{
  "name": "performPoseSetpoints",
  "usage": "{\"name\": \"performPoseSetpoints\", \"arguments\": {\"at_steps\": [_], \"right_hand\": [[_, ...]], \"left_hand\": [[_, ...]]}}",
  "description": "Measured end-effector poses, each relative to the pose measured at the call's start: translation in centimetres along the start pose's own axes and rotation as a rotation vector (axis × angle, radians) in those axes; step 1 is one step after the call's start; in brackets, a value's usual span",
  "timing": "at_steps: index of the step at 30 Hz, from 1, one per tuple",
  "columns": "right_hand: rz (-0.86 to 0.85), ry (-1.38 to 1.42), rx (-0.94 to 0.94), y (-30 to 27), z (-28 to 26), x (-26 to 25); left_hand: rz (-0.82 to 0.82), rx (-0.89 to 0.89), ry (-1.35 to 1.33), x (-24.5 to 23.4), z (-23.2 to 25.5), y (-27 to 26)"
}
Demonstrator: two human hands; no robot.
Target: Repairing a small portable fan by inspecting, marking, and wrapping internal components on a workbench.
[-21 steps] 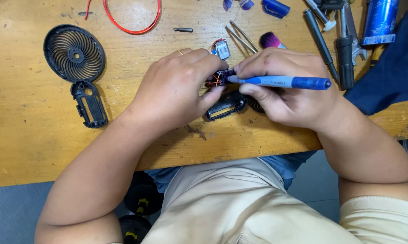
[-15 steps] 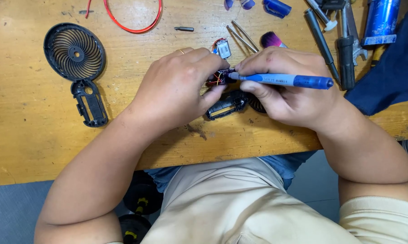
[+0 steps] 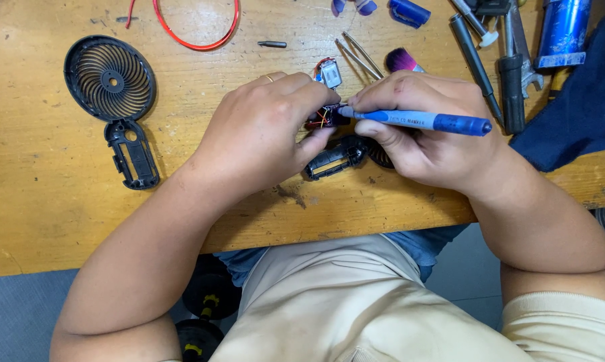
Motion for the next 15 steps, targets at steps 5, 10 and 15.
{"name": "performPoseSetpoints", "arguments": {"at_steps": [5, 10, 15], "right_hand": [[0.010, -0.011, -0.001, -0.1, -0.1, -0.1], [0.008, -0.002, 0.011, -0.2, 0.0, -0.3], [0.020, 0.090, 0.008, 0.5, -0.5, -0.8]], "left_hand": [[0.001, 0.003, 0.003, 0.1, 0.0, 0.0], [0.018, 0.015, -0.005, 0.0, 0.1, 0.0], [0.021, 0.004, -0.020, -0.4, 0.5, 0.1]]}}
Point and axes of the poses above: each hand's wrist, its own y-axis towards the middle knuckle, its own x-axis out of the palm, z = x × y, the point moved 7 cm from there along y, towards the middle knuckle, and after that the axes turned 10 degrees about -y, right-handed, at the moved point
